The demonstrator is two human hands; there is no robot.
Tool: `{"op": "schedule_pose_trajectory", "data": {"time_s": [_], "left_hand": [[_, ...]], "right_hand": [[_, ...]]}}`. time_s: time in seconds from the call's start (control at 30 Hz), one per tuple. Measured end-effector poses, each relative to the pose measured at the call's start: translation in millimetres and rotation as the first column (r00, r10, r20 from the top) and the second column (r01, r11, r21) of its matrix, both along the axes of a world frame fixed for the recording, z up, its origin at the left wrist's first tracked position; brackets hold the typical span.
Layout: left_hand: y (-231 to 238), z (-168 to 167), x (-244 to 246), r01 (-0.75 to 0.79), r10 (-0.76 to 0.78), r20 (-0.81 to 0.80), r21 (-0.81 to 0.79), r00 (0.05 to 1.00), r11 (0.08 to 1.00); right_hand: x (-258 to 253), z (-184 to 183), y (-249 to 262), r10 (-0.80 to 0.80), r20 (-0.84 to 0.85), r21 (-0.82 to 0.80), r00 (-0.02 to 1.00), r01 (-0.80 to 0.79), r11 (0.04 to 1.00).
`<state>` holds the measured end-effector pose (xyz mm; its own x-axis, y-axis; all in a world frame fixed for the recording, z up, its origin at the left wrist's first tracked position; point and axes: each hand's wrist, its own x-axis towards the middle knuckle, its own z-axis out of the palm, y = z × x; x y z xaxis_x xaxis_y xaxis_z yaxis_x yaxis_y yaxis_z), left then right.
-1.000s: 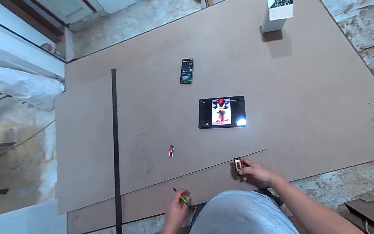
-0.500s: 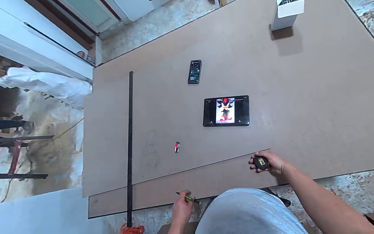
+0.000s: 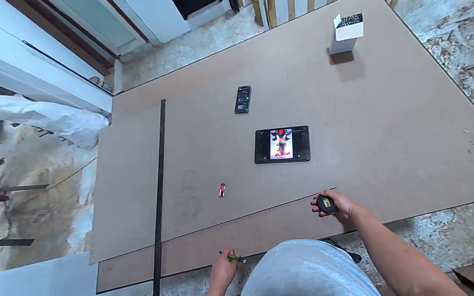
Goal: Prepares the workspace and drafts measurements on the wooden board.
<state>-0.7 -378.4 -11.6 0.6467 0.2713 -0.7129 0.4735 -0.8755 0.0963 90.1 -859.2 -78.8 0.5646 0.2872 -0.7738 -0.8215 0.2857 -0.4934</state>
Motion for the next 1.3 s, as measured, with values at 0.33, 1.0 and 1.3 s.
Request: {"op": "schedule_pose_trajectory", "data": {"time_s": [0.33, 1.0, 1.3], "left_hand": [[8.4, -1.6, -6.9, -0.009, 0.012, 0.054, -0.047, 0.998, 0.999], [11.9, -2.6, -8.0, -0.058, 0.064, 0.066, -0.076, 0.996, 0.995], [15.9, -5.4, -4.1, -0.080, 0.084, 0.056, -0.072, 0.995, 0.994]], "right_hand": [[0.7, -1.7, 1.5, -0.013, -0.014, 0.000, 1.000, 0.013, 1.000], [1.1, 1.7, 1.7, -0.011, -0.015, -0.001, 1.000, 0.011, 1.000], [1.8, -1.9, 1.2, -0.021, -0.020, 0.016, 1.000, 0.021, 1.000]]}}
